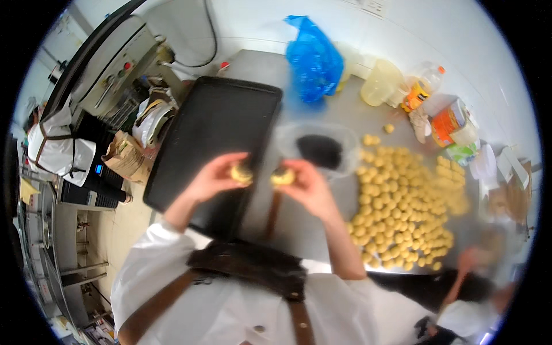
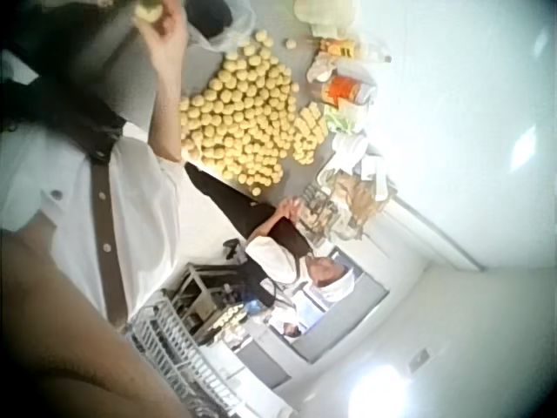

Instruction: The person places black filling inside dough balls by hand, then places the filled pastries onto a baking tray. The person then uses a wooden tool to flatten the center of each pastry on the tray.

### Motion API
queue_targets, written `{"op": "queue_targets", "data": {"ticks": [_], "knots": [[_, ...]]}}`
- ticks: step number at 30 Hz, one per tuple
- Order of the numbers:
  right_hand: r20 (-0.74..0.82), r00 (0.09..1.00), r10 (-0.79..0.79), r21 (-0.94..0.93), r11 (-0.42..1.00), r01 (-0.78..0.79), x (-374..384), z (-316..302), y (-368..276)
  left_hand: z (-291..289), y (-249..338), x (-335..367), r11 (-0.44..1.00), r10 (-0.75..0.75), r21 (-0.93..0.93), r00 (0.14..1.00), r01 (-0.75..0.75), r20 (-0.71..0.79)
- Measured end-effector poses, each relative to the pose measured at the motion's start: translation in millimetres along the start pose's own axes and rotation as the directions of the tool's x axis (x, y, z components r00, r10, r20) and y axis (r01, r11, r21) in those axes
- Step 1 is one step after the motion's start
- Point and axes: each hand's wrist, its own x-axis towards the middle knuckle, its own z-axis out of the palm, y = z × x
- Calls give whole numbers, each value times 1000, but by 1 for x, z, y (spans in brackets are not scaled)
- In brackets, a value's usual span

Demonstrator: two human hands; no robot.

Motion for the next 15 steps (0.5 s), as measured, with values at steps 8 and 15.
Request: {"op": "queue_targets", "data": {"ticks": [8, 15], "knots": [[-74, 987, -141, -381, 919, 103, 27, 246, 107, -160, -16, -166, 754, 209, 648, 974, -107, -82], [-247, 925, -288, -791, 611, -21, 62, 379, 135, -242, -50, -219, 421, 193, 901, 960, 104, -201]]}}
